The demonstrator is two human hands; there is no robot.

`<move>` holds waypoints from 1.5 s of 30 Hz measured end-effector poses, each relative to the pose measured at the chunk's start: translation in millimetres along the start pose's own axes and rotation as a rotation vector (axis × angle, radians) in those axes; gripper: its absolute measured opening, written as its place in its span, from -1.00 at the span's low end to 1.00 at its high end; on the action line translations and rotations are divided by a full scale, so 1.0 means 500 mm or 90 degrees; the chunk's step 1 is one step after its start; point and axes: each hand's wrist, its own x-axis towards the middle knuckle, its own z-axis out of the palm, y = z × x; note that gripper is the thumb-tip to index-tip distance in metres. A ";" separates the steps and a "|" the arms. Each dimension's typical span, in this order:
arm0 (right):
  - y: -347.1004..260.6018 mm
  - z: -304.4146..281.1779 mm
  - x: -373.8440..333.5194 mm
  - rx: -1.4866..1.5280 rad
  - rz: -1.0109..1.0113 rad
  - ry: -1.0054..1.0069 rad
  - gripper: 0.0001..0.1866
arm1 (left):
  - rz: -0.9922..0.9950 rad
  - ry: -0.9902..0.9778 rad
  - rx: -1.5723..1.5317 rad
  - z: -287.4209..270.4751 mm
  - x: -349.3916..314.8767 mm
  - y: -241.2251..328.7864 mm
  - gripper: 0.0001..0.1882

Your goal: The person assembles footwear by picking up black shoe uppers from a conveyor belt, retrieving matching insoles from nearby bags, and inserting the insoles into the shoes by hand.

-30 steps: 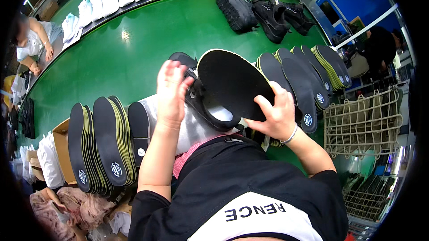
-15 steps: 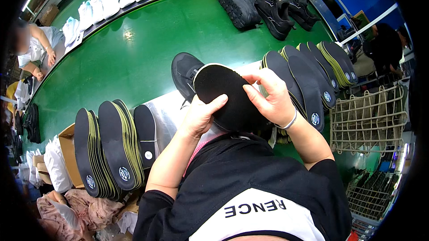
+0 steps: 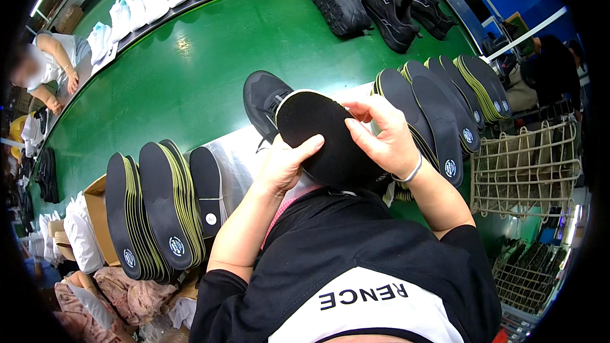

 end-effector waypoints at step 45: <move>0.016 0.022 -0.075 -0.652 0.212 -0.545 -0.51 | 0.139 0.330 0.884 -0.106 0.131 0.002 -0.69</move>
